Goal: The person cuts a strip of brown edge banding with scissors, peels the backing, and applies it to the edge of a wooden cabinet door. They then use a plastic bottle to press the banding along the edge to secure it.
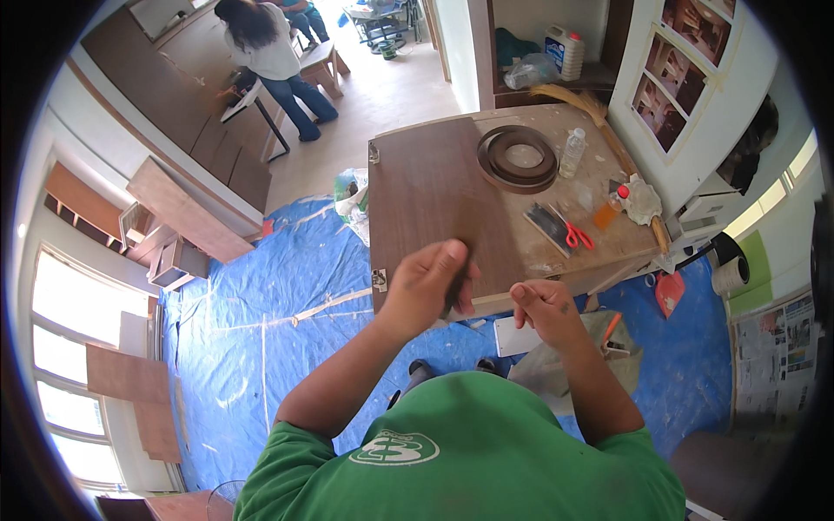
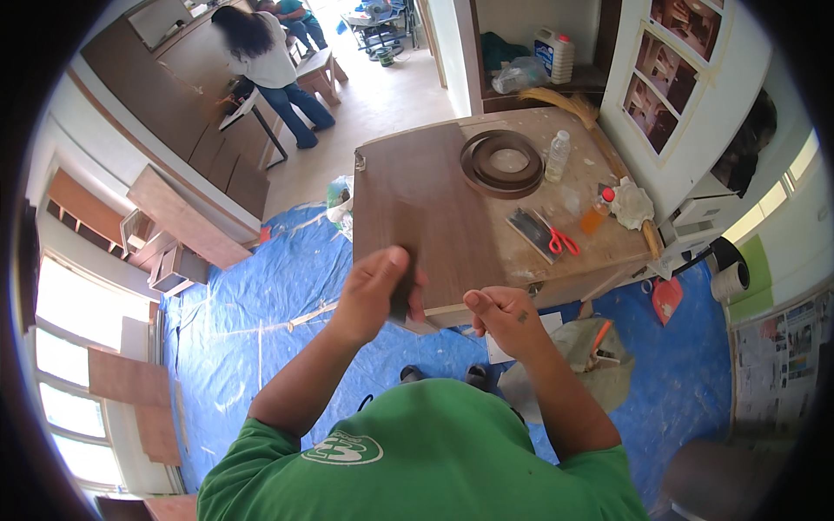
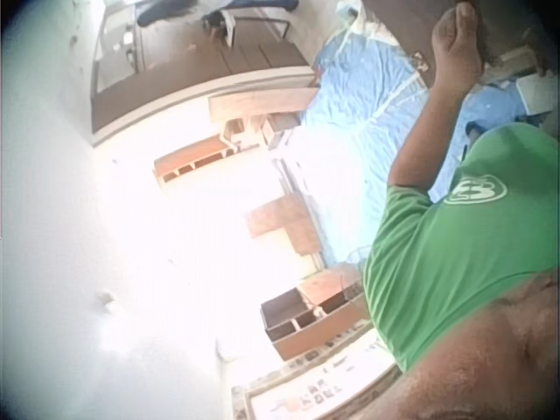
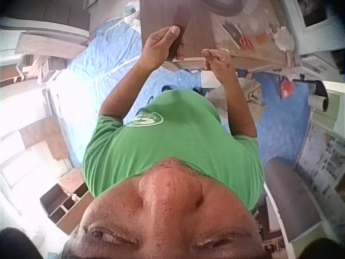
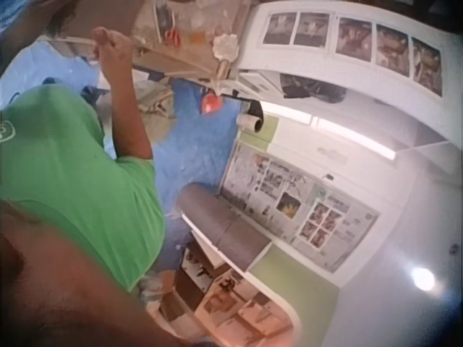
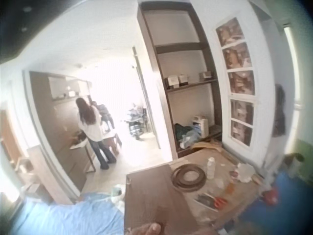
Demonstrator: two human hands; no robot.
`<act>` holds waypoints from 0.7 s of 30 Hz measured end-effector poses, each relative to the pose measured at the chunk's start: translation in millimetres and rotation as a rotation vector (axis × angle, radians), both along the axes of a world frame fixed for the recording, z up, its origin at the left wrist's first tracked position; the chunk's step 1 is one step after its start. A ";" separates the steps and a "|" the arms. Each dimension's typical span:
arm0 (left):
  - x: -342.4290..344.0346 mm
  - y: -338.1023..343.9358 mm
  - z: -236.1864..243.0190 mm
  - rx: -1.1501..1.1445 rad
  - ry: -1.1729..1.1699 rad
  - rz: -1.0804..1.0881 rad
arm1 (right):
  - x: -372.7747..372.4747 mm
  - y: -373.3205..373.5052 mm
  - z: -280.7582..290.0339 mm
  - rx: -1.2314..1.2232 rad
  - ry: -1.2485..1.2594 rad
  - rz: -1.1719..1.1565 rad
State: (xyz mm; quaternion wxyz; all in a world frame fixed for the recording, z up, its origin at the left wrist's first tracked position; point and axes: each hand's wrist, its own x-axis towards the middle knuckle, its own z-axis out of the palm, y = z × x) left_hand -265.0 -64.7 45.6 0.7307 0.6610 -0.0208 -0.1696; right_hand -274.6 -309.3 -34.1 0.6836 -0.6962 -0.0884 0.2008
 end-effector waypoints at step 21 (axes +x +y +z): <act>-40.6 -7.9 -10.5 0.175 -0.064 -0.312 | 4.1 18.6 55.3 0.309 -0.318 0.205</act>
